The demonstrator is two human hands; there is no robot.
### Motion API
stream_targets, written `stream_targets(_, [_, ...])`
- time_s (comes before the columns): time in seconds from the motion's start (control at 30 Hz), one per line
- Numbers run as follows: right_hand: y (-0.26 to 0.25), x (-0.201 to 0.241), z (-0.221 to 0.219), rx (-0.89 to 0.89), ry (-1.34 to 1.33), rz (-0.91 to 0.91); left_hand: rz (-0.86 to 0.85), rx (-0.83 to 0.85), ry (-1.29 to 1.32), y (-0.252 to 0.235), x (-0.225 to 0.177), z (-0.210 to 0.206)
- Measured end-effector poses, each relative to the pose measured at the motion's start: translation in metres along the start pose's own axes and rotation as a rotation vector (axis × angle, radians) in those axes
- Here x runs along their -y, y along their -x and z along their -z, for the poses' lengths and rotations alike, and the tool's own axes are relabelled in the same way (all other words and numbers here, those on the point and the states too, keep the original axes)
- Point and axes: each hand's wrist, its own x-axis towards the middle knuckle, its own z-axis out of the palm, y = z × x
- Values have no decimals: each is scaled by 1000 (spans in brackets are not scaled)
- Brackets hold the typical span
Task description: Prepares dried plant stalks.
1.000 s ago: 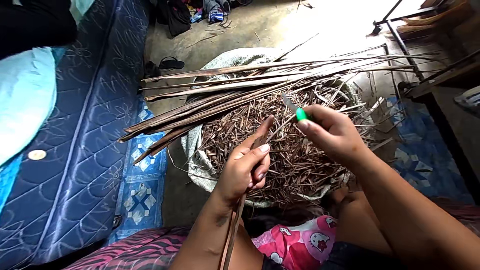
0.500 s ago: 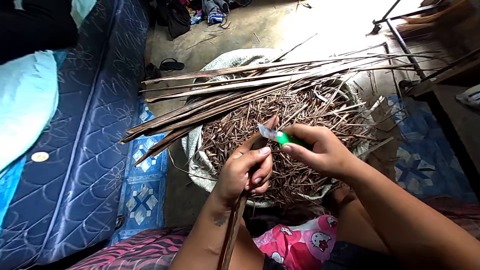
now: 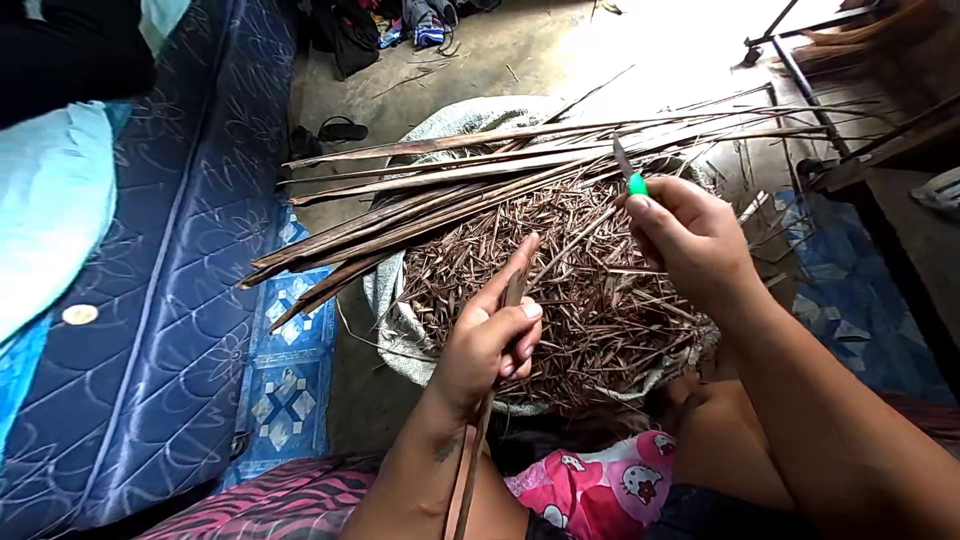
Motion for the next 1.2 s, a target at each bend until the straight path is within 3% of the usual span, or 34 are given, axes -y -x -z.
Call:
stream_targets(0.07, [7,8,-3,41,-15,32,-77,-135,-289,6,1,-6])
stream_targets(0.23, [36,31,-28,402,53,21,-215,-360,-788,26,11,-13])
stream_targets(0.43, [51,55,-39,598,328,-45,-188,-532,-995,20,14,-19])
stream_targets(0.6, [61,60,-37,566,564,-80,-92,-536,-1059,12,15,-39])
stream_targets(0.77, [56,57,-29,354,713,-72,-110,-512,-1170,1,9,-55])
stream_targets(0.93, [39,65,-35,428,744,-226,-49,-564,-1204,-19,1,-54])
stream_targets(1.2, [17,49,-65,388,798,-161,-57,-644,-1278,-36,16,-38])
